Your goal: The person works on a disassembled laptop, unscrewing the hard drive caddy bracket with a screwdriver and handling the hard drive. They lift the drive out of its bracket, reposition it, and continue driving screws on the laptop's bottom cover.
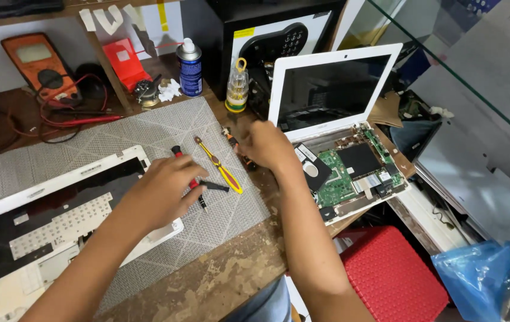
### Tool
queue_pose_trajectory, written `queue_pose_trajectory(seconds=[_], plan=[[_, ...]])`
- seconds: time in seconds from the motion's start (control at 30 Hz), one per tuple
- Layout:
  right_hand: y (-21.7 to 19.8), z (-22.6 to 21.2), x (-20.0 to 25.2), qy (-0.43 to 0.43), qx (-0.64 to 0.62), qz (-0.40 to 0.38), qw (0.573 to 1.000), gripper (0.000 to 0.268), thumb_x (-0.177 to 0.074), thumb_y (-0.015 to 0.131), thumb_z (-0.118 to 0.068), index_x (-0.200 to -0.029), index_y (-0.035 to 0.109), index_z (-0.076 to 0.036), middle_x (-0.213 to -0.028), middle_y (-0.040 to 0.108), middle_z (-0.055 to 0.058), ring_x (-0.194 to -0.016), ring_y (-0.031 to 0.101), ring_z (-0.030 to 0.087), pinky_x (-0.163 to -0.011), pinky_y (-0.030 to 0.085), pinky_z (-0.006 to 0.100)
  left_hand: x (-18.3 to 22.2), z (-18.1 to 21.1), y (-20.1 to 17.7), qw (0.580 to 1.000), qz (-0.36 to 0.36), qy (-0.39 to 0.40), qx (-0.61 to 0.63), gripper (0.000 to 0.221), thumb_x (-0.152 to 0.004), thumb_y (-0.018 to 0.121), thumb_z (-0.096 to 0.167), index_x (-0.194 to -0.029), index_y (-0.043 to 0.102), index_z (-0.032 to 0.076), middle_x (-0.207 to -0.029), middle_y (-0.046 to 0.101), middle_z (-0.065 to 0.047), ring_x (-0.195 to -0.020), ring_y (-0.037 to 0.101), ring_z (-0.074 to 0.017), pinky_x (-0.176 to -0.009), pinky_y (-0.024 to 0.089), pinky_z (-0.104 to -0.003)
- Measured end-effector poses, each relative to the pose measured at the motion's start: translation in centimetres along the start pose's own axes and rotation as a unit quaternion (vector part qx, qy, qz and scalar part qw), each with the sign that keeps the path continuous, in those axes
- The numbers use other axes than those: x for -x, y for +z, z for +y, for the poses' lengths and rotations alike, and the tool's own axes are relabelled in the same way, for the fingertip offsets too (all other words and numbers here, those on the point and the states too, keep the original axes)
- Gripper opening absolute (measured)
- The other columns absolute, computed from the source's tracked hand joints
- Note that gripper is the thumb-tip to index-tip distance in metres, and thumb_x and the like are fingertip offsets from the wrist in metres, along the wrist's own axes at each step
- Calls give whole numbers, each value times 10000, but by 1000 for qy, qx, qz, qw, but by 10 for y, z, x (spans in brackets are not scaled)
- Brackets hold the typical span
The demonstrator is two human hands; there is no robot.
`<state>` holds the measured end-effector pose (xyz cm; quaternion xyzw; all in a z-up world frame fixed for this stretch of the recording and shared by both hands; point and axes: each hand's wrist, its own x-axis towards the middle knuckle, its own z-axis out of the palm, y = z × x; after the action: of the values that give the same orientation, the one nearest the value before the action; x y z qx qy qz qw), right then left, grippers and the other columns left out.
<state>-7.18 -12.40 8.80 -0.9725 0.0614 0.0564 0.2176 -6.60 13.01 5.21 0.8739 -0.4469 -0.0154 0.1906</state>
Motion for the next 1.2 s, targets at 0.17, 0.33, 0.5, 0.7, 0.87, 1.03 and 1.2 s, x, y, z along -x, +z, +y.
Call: queue_pose_trajectory(seconds=[0.17,0.33,0.5,0.7,0.87,1.03,1.2], plan=[[26,7,-20,13,62,-12,998,264,-817,762,-281,-1003,805,-99,-897,772,181,-904,759,413,-768,614,518,-27,7,-6,999,-40,-20,-15,291,-957,616,309,-1215,691,197,-1052,673,-28,-1087,694,-285,-1071,437,-556],[34,15,-29,-2,72,-6,997,218,-784,748,-304,-889,820,-128,-813,762,172,-848,765,412,-727,613,511,-19,14,-8,998,-48,-38,-20,301,-967,615,332,-1228,671,194,-1053,671,-28,-1101,690,-273,-1080,418,-562],[12,-14,-6,-44,-27,37,998,316,-826,671,-194,-1050,758,11,-922,742,286,-978,708,516,-839,566,606,34,5,-34,991,-64,-114,-23,366,-893,698,287,-1218,682,120,-1140,689,-119,-1110,685,-353,-1109,392,-558],[12,-38,10,-235,-168,136,948,174,-868,645,-73,-994,711,27,-828,692,279,-831,707,461,-733,548,495,114,12,-109,963,-23,-201,180,456,-853,733,258,-1231,695,6,-1184,709,-263,-1159,661,-482,-1045,461,-604],[34,-64,23,-321,-291,74,898,170,-813,745,7,-977,763,-36,-780,685,124,-770,623,194,-707,529,333,161,-10,-98,949,-86,-203,227,867,-547,1004,251,-1313,663,33,-1304,667,-233,-1242,597,-497,-1096,418,-609],[59,-84,30,-267,-451,-79,848,198,-846,752,45,-1027,675,21,-865,670,93,-728,646,132,-597,586,237,179,-29,-64,967,-74,-174,171,705,-628,957,179,-1265,681,52,-1317,649,-187,-1229,577,-467,-1093,388,-614],[72,-124,39,-299,-493,-62,815,242,-960,656,3,-1186,597,66,-935,595,106,-898,732,235,-778,655,355,177,-40,-43,964,128,-150,179,387,-797,792,74,-1175,715,111,-1101,742,-95,-1073,707,-341,-939,552,-441]])
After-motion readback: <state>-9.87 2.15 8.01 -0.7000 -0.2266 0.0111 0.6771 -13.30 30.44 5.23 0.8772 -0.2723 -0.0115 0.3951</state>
